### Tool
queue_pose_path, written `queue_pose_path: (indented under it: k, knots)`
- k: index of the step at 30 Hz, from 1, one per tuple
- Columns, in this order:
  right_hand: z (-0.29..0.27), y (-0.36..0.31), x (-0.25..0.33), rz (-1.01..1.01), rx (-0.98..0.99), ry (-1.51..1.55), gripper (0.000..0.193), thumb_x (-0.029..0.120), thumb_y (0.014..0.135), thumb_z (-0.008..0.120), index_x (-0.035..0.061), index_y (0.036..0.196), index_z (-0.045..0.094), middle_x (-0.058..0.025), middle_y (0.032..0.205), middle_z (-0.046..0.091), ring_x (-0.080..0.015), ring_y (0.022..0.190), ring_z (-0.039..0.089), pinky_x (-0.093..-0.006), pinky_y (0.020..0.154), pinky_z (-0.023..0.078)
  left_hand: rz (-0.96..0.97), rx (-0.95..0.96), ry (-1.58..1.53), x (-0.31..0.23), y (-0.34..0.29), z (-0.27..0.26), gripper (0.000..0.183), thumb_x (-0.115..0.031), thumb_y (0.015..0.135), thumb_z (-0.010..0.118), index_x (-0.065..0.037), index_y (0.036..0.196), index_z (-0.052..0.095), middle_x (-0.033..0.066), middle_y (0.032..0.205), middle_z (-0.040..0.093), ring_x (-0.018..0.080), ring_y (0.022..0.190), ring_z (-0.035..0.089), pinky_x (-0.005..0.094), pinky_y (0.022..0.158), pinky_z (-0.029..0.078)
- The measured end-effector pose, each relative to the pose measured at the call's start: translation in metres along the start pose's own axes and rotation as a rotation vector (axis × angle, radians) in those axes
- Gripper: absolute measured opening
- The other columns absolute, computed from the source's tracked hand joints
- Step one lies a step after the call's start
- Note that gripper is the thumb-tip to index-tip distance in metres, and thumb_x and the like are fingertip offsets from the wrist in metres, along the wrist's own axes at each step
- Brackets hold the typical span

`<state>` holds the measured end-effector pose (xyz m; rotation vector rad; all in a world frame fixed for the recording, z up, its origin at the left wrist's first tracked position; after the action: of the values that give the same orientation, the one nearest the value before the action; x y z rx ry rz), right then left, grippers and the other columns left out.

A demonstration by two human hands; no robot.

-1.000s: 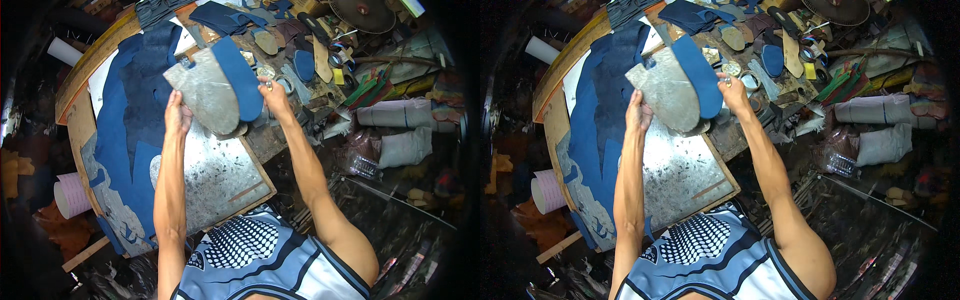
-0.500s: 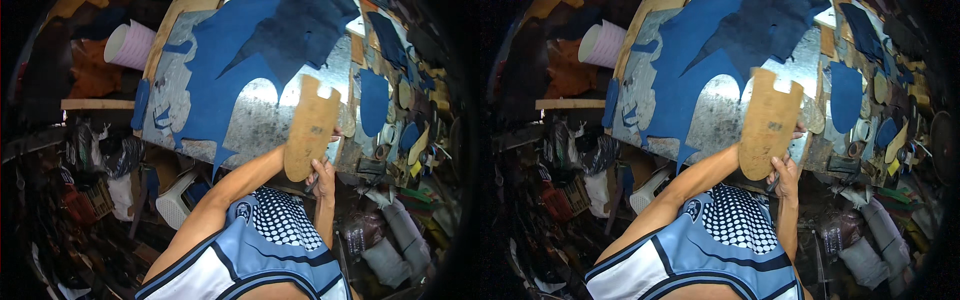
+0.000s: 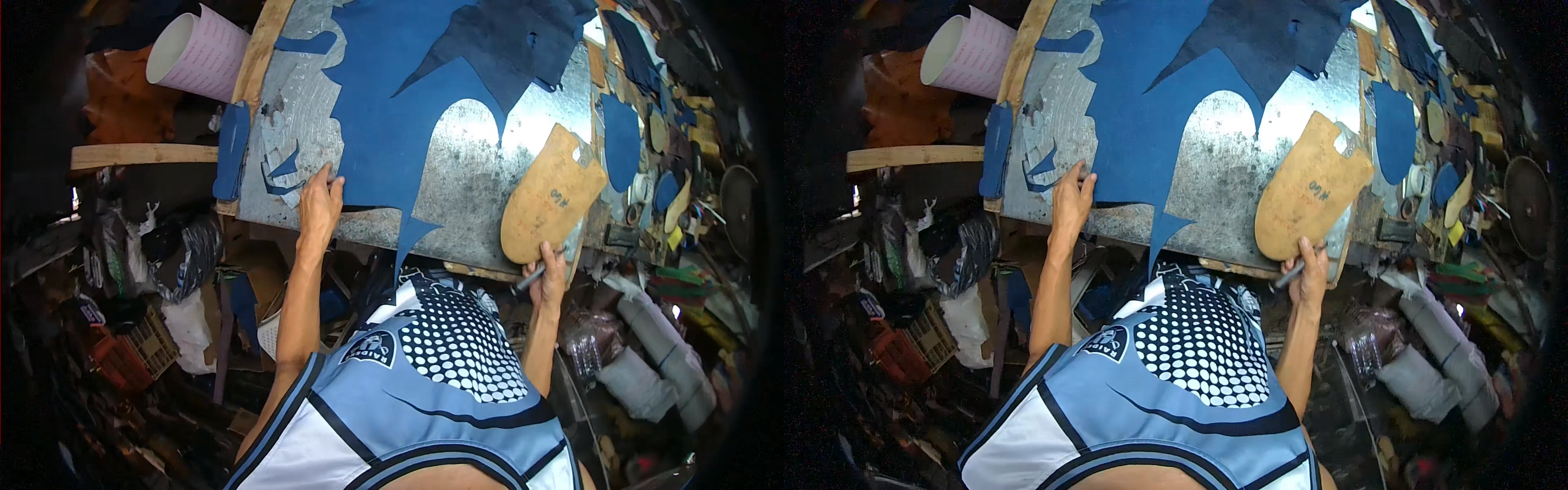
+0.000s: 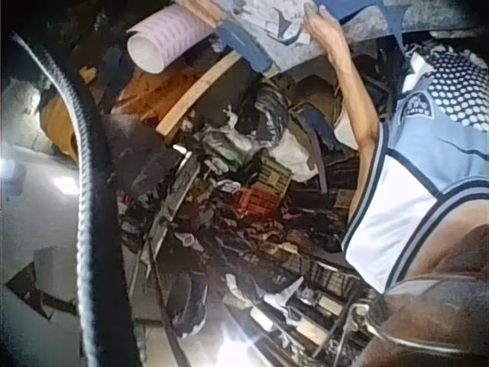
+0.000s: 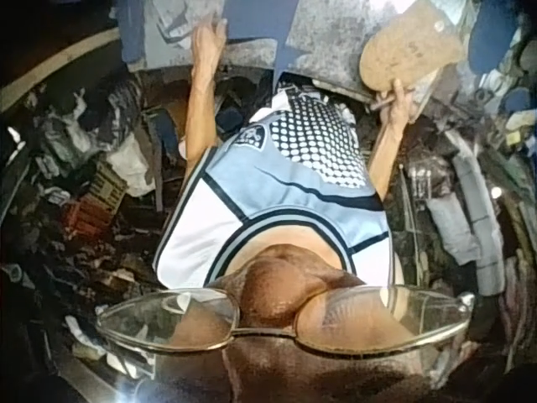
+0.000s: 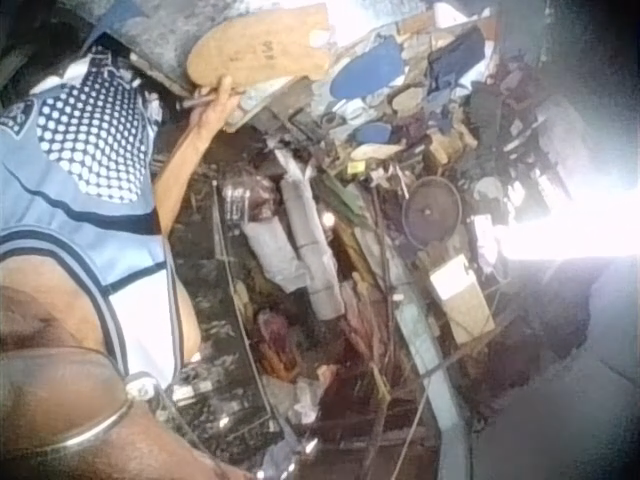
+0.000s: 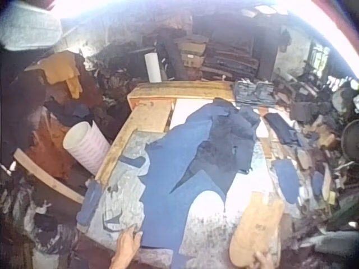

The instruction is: The person is marking leather sheets with a stencil and cutting out patterns using a small utility knife on a metal workbench.

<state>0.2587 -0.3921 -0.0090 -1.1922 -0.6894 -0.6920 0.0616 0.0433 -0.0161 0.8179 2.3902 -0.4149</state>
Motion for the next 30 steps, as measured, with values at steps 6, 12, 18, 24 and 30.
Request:
queue_pose_path:
  k: [6,12,18,24,30]
  knots:
    - [0.018,0.01,-0.009,-0.057,-0.041,-0.046,0.026,0.02,0.093,0.065,0.0102,0.111,0.05,-0.001,0.075,0.057,-0.0112,0.053,0.054,-0.0274,0.045,0.045,-0.099,0.237,-0.159,0.008,0.006,0.011,0.031,-0.026,0.086,0.067,0.0,0.101,0.069,0.0218,0.083,0.07,0.0386,0.08,0.068,0.0437,0.073,0.052]
    - [-0.002,0.013,-0.012,-0.075,-0.106,-0.032,0.029,0.021,0.091,0.068,0.0126,0.112,0.051,0.0,0.077,0.059,-0.01,0.051,0.053,-0.0255,0.043,0.044,0.144,0.371,-0.008,-0.02,-0.038,0.03,0.027,-0.027,0.083,0.071,0.0,0.091,0.07,0.02,0.077,0.069,0.0353,0.074,0.068,0.0434,0.066,0.051]
    - [-0.001,0.019,-0.008,-0.111,-0.179,-0.064,0.025,0.018,0.089,0.069,0.0047,0.104,0.055,-0.0008,0.067,0.057,-0.0103,0.047,0.051,-0.0254,0.04,0.043,0.497,0.011,0.137,-0.076,0.022,0.007,0.055,-0.042,0.084,0.07,0.003,0.114,0.062,0.0253,0.115,0.062,0.0395,0.11,0.058,0.0482,0.092,0.044]
    - [0.002,0.015,-0.004,-0.187,-0.222,-0.176,0.026,0.025,0.089,0.067,0.0029,0.099,0.056,-0.0013,0.066,0.055,-0.0093,0.046,0.049,-0.0254,0.04,0.041,0.621,0.025,0.304,-0.162,0.138,0.144,0.094,-0.071,0.084,0.052,-0.002,0.147,0.036,0.0282,0.152,0.029,0.0435,0.144,0.019,0.0559,0.116,0.015]
    - [0.001,0.01,-0.01,-0.138,-0.234,-0.12,0.021,0.022,0.09,0.066,0.0055,0.097,0.056,-0.0006,0.064,0.055,-0.0096,0.042,0.049,-0.0247,0.038,0.042,0.723,0.11,-0.083,-0.274,0.155,0.204,0.069,-0.042,0.086,0.063,-0.006,0.141,0.042,0.0301,0.145,0.037,0.0451,0.136,0.033,0.0527,0.111,0.028]
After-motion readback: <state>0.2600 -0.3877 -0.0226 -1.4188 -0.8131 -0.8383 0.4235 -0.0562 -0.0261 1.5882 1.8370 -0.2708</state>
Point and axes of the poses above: each hand's wrist, its own y-axis towards the middle knuckle, its own z-axis out of the palm, x = y × z, the point moved 9 cm from there along y, towards the middle knuckle
